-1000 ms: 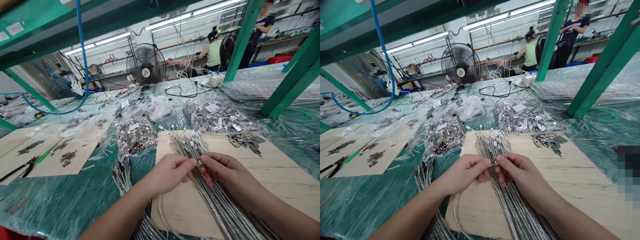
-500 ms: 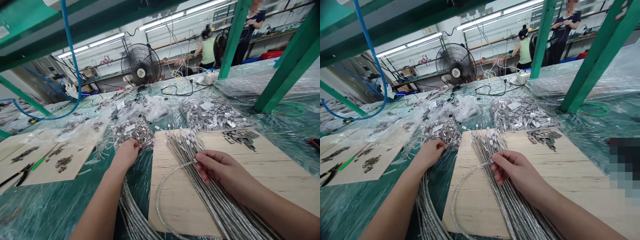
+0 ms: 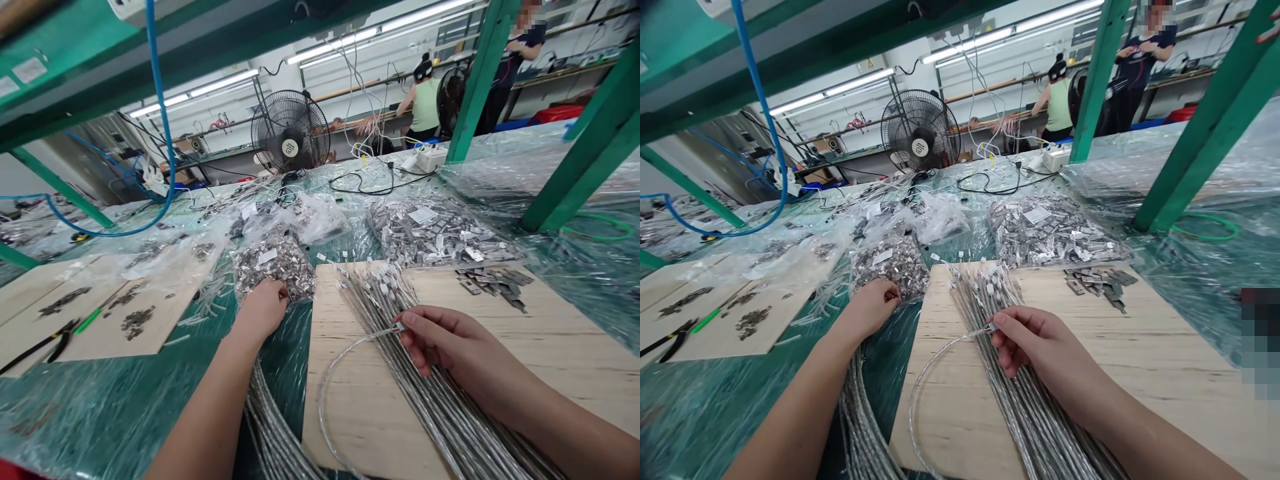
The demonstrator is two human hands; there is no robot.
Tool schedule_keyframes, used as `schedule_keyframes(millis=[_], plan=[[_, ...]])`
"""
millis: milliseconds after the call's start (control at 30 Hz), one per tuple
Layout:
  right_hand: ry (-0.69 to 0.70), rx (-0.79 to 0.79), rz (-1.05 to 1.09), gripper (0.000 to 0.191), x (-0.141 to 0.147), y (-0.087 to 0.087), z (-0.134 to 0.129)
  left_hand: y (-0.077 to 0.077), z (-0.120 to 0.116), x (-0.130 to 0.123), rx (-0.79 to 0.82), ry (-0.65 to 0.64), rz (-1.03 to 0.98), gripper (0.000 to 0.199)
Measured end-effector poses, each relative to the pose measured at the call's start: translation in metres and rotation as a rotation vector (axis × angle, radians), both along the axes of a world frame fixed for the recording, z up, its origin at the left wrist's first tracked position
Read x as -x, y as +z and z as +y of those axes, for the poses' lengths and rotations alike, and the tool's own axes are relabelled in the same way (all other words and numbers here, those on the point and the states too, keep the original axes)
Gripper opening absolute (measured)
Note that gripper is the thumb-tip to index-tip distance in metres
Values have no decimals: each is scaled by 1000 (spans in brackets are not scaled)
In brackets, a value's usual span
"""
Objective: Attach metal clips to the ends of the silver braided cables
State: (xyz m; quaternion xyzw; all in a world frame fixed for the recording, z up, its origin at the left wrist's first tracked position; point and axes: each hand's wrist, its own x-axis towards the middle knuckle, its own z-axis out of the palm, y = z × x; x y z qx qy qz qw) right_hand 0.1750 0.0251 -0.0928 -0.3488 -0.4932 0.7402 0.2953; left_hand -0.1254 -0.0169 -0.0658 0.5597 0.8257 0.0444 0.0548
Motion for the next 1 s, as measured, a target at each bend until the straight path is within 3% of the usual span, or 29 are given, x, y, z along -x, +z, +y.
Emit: schedule_keyframes(millis=[567, 767, 1000], plan=[[-1, 6, 9, 27, -1, -3, 1, 8, -3, 6, -9, 49, -71, 27], [7, 19, 28, 27, 1, 0, 1, 6, -4, 4, 8, 6, -92, 22], [6, 10, 16, 27, 1, -1, 2, 10, -4, 5, -39, 66, -140, 25]])
